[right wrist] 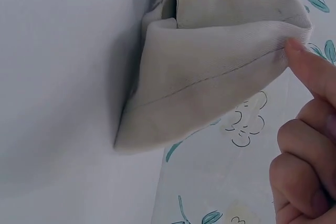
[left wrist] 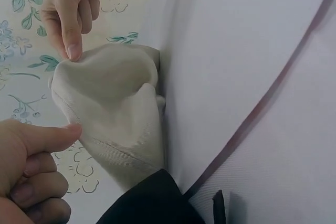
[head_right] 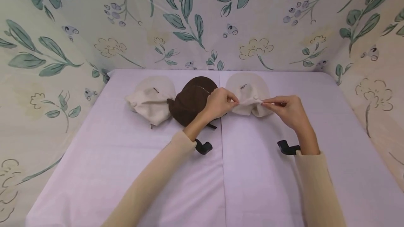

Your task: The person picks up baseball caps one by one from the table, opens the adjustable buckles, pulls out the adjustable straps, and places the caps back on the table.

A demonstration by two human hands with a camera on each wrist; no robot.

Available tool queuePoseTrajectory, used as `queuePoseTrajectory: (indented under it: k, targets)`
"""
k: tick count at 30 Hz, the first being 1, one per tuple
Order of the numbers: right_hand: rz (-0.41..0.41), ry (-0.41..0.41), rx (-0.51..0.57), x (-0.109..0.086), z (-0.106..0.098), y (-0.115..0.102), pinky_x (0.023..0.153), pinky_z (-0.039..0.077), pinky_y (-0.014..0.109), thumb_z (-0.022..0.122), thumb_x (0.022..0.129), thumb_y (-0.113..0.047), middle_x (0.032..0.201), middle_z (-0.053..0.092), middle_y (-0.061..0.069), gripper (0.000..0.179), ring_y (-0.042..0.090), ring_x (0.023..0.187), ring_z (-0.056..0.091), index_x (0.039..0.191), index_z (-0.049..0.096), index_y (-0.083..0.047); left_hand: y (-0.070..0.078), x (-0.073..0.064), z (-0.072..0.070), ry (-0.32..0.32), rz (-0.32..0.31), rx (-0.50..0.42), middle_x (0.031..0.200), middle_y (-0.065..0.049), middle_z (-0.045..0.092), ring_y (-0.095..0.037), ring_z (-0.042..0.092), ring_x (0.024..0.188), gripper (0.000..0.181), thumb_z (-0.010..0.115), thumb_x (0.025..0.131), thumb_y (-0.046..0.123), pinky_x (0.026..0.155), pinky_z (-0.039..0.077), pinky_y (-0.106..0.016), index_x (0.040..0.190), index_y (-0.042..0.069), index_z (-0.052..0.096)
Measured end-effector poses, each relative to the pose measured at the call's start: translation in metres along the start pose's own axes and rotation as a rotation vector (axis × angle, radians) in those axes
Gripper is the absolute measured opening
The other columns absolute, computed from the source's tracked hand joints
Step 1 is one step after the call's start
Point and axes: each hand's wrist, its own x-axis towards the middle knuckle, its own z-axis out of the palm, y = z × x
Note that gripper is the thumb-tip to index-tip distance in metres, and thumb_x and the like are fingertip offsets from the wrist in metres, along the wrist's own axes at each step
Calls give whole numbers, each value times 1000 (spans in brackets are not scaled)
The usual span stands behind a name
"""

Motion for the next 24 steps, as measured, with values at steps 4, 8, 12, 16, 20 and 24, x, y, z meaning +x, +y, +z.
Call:
queuePoseTrajectory:
  k: [4,8,12,16,20,24]
  targets:
    - [7,25,17,-5,-1,-3,61,40,16,81,91,-17,86,67,-39,23,0,71,51,108,80,0,3,-5,-4,-5,2,-7,65,10,64,-3,50,57,9,77,95,28,49,37,-18,94,24,85]
    - [-9,32,24,-9,-4,-5,57,37,21,81,92,-18,83,68,-36,23,3,66,47,108,81,-2,6,-11,-7,-7,-3,-16,64,10,63,-3,51,57,9,76,95,28,50,37,-18,95,25,85]
    - [-52,13,59,-14,-3,-2,51,31,29,80,91,-8,72,68,-23,17,8,57,38,104,81,2,7,-18,-7,-17,-3,-28,63,10,61,-3,50,57,9,76,95,28,50,36,-18,95,25,85]
    - [-76,-31,80,-20,-6,2,49,29,30,79,89,-1,62,55,-12,15,10,54,34,103,80,4,6,-24,-7,-39,20,-61,62,9,59,-2,49,56,9,77,95,27,50,33,-17,96,22,85]
    - [-20,-68,9,-28,-19,-1,50,30,31,80,91,-11,62,52,-10,16,11,55,34,106,81,-4,7,-28,-14,-74,85,-97,63,9,59,-1,49,58,8,78,94,24,51,33,-15,95,20,85]
    - [82,-103,-66,-35,-35,-10,56,37,22,78,95,-30,75,64,-19,27,4,65,46,114,81,-11,-1,-41,-42,-70,122,-73,64,8,60,-3,50,60,8,77,94,23,54,36,-17,95,19,84]
